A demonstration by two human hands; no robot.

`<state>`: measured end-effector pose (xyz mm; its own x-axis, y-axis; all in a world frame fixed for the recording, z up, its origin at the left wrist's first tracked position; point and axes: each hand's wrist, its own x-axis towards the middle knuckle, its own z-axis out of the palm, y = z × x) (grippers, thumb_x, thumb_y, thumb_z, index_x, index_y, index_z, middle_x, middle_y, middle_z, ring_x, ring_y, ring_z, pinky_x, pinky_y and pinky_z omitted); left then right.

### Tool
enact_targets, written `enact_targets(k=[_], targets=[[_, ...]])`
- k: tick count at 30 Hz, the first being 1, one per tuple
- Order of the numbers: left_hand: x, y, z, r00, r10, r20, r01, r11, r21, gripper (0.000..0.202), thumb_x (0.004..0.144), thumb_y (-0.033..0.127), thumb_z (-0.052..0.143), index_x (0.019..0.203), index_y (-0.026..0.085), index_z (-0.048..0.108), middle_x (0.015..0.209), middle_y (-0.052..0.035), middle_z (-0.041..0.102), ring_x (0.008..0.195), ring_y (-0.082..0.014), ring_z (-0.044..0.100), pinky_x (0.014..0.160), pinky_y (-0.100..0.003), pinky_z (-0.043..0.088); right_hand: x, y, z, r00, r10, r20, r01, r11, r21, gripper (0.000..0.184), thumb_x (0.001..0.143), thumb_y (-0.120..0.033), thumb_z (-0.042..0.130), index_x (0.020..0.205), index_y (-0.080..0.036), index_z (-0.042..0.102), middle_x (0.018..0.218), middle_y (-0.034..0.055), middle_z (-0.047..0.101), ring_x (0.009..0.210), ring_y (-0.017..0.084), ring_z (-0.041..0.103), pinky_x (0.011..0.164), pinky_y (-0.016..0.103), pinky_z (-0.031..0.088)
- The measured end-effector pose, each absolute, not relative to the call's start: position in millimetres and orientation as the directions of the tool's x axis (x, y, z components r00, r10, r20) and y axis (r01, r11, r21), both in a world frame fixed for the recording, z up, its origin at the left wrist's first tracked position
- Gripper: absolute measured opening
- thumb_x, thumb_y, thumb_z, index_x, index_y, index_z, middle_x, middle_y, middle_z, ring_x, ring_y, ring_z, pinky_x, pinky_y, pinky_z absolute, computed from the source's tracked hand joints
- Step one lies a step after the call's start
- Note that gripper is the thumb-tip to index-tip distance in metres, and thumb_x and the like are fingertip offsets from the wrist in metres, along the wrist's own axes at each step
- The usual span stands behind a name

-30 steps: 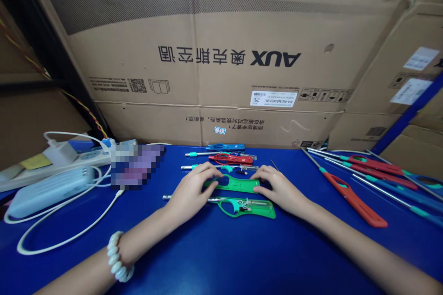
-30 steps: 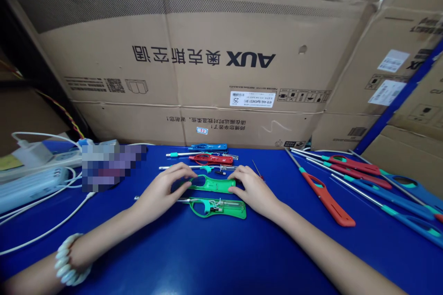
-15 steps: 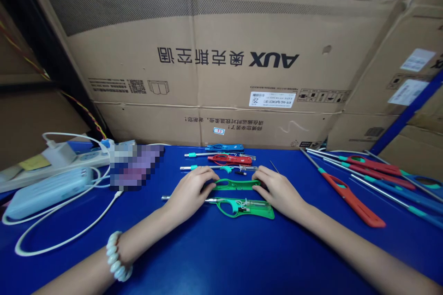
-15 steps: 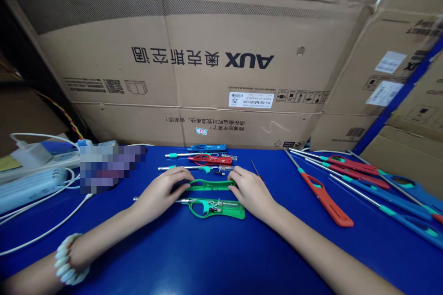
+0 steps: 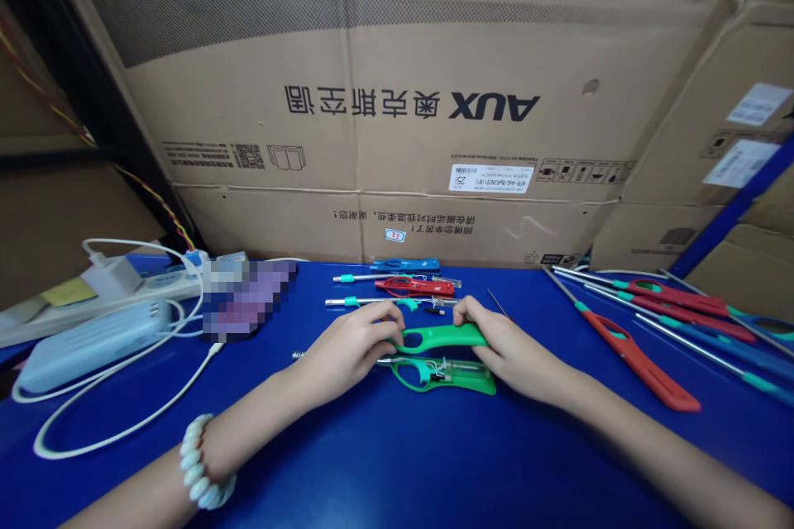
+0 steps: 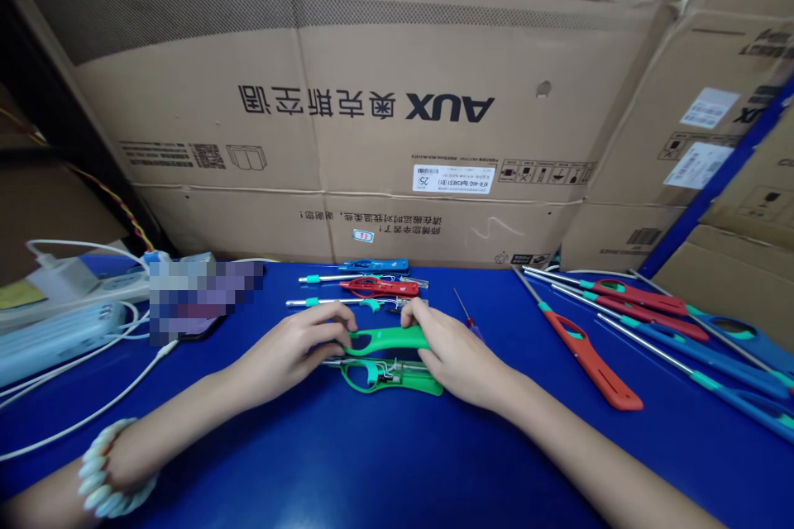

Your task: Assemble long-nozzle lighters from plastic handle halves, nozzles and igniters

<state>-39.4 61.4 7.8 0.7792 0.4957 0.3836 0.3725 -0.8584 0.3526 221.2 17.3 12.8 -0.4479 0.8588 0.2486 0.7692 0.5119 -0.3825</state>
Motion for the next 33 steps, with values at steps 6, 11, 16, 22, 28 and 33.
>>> enact_targets(k=[6, 11, 16, 22, 28, 33], targets=[[-43.4, 59.3, 21.2, 0.786, 0.459, 0.414, 0.325, -0.877, 0.355, 0.015, 0.091, 0.008, 0.049, 0.089, 0.018, 0.060, 0.104, -0.0037, 0.055, 0.095, -0.0171, 0.055, 0.082, -0.030, 0.046, 212.8, 0.6, 36.5, -0.487, 0.866, 0.112, 0.738, 0.477, -0.478, 0.028, 0.086, -0.023, 0.054, 0.111, -0.025, 0.042, 0.107, 0.0037, 0.059, 0.095, 0.022, 0.057, 0.081, 0.035, 0.043], [-43.9, 58.2, 25.2, 0.792, 0.445, 0.419, 0.311, -0.884, 0.350, 0.016, 0.092, 0.008, 0.050, 0.091, 0.019, 0.061, 0.104, -0.0034, 0.055, 0.097, -0.0176, 0.054, 0.083, -0.031, 0.044, 209.7, -2.2, 37.5, -0.482, 0.872, 0.083, 0.745, 0.458, -0.484, 0.019, 0.095, -0.036, 0.046, 0.111, -0.024, 0.047, 0.108, 0.0033, 0.061, 0.097, 0.021, 0.057, 0.083, 0.035, 0.043], [-45.0, 60.2, 23.1, 0.787, 0.464, 0.407, 0.314, -0.869, 0.383, 0.016, 0.092, 0.012, 0.052, 0.103, 0.020, 0.061, 0.108, -0.0045, 0.056, 0.100, -0.0182, 0.054, 0.086, -0.032, 0.044, 211.9, -0.2, 31.8, -0.484, 0.867, 0.115, 0.758, 0.482, -0.440, 0.020, 0.097, -0.036, 0.044, 0.109, -0.021, 0.051, 0.106, 0.0045, 0.062, 0.095, 0.021, 0.058, 0.081, 0.034, 0.043], [-48.5, 70.0, 20.2, 0.766, 0.553, 0.328, 0.390, -0.805, 0.446, 0.017, 0.090, 0.022, 0.060, 0.106, 0.020, 0.064, 0.099, -0.0044, 0.063, 0.096, -0.0199, 0.057, 0.084, -0.033, 0.046, 213.3, 2.2, 31.9, -0.496, 0.861, 0.112, 0.754, 0.491, -0.436, 0.021, 0.096, -0.036, 0.045, 0.106, -0.020, 0.053, 0.104, 0.0059, 0.062, 0.094, 0.021, 0.058, 0.081, 0.034, 0.044], [-45.8, 67.7, 21.5, 0.772, 0.590, 0.236, 0.432, -0.759, 0.487, 0.010, 0.088, 0.023, 0.061, 0.093, 0.018, 0.068, 0.087, -0.0034, 0.065, 0.084, -0.0182, 0.059, 0.076, -0.030, 0.047, 212.2, 5.3, 28.1, -0.546, 0.829, 0.117, 0.760, 0.550, -0.346, 0.018, 0.094, -0.034, 0.051, 0.099, -0.019, 0.058, 0.099, 0.0062, 0.059, 0.094, 0.022, 0.055, 0.080, 0.035, 0.045], [-45.1, 63.0, 20.9, 0.785, 0.593, 0.178, 0.464, -0.754, 0.464, 0.009, 0.088, 0.022, 0.061, 0.092, 0.018, 0.068, 0.085, -0.0025, 0.064, 0.078, -0.0169, 0.058, 0.072, -0.028, 0.047, 211.8, 5.3, 22.5, -0.569, 0.815, 0.109, 0.768, 0.574, -0.285, 0.018, 0.090, -0.032, 0.056, 0.101, -0.019, 0.062, 0.099, 0.0064, 0.058, 0.092, 0.022, 0.055, 0.078, 0.035, 0.046]])
